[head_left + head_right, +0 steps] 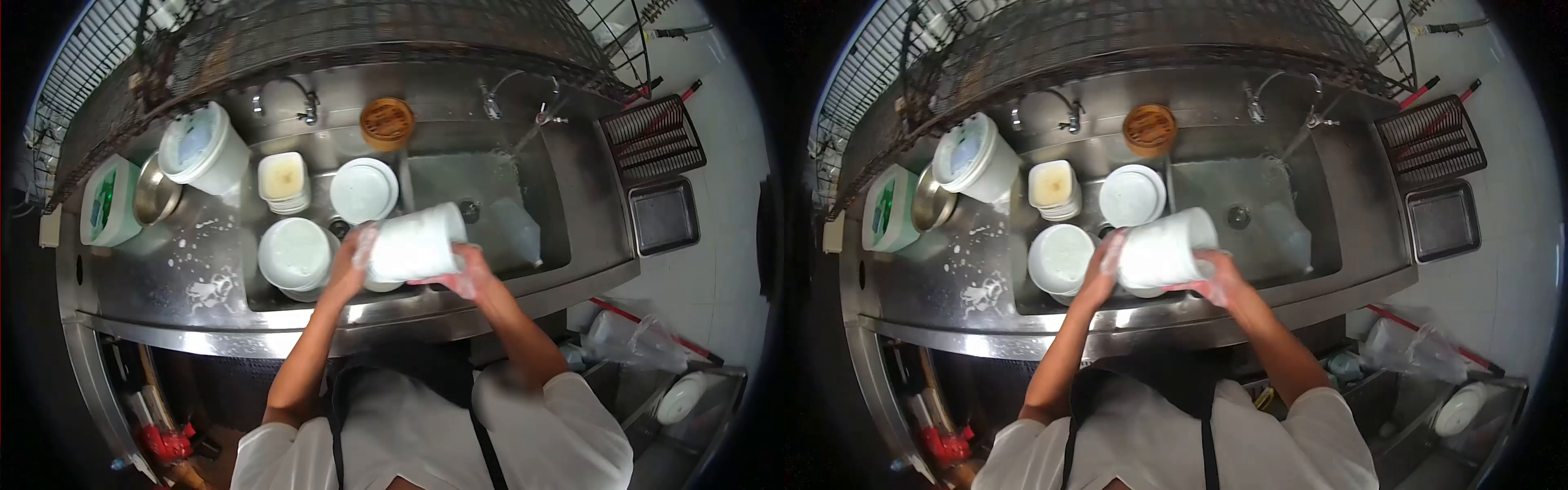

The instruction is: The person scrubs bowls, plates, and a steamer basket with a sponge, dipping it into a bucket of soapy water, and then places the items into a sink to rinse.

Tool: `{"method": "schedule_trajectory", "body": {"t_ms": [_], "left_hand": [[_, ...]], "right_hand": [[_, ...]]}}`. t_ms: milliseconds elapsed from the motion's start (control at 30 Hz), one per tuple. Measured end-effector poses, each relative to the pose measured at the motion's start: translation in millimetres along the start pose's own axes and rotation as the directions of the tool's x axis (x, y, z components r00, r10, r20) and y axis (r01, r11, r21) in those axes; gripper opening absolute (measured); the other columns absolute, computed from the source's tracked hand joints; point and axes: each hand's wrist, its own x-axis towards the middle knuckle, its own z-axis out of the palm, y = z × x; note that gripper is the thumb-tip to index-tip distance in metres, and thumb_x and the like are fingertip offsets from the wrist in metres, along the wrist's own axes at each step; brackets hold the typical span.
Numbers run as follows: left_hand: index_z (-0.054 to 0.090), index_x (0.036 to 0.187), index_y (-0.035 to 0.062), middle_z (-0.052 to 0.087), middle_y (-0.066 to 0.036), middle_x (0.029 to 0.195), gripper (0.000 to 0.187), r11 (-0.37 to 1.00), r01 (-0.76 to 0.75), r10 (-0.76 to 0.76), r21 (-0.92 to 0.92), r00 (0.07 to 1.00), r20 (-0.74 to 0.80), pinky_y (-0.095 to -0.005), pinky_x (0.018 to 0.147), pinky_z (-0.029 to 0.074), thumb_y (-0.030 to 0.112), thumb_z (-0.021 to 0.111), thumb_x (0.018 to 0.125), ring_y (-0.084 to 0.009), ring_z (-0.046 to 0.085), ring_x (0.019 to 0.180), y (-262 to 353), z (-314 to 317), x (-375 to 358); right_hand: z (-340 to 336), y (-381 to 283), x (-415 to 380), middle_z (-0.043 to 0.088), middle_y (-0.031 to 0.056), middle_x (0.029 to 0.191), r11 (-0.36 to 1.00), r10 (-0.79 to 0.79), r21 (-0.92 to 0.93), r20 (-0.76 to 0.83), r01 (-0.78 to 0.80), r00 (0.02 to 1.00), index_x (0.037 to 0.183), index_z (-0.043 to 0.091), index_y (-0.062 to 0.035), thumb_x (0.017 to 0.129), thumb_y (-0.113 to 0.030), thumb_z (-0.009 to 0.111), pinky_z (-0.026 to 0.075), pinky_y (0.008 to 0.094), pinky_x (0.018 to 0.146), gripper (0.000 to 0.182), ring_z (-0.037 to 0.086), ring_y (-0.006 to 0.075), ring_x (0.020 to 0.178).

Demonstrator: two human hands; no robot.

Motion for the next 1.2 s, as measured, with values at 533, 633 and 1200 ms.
{"method": "schedule_trajectory", "body": {"t_ms": [533,633,1200], "left_hand": [[0.058,0.131,0.0059,0.056,-0.014,0.135,0.070,0.750,0.661,-0.561,-0.023,0.653,0.509,-0.0432,0.097,0.044,0.063,0.050,0.091,-0.0254,0.051,0.123,-252,294,166],[0.060,0.129,0.0069,0.057,-0.014,0.133,0.065,0.719,0.671,-0.668,0.183,0.593,0.450,-0.0435,0.096,0.045,0.060,0.051,0.091,-0.0249,0.053,0.120,-325,301,164],[0.058,0.133,0.0111,0.055,-0.012,0.139,0.069,0.806,0.544,-0.582,0.235,0.653,0.484,-0.0421,0.103,0.041,0.063,0.055,0.087,-0.0261,0.053,0.122,-268,303,143]], "right_hand": [[-337,-73,10,0.061,0.0188,0.118,0.987,0.159,0.033,-0.336,-0.157,0.929,0.127,0.053,0.0034,0.082,-0.023,0.066,0.050,0.0525,0.094,0.053,0.061,0.0349,0.107],[-351,-65,39,0.062,0.0180,0.115,0.975,0.154,-0.072,-0.464,-0.211,0.872,0.125,0.056,0.0023,0.084,-0.024,0.064,0.050,0.0502,0.092,0.050,0.061,0.0337,0.105],[-433,-39,47,0.062,0.0098,0.118,0.771,0.380,-0.296,-0.496,-0.564,0.781,0.118,0.063,-0.0006,0.086,-0.032,0.066,0.048,0.0390,0.091,0.046,0.056,0.0240,0.111]]}}
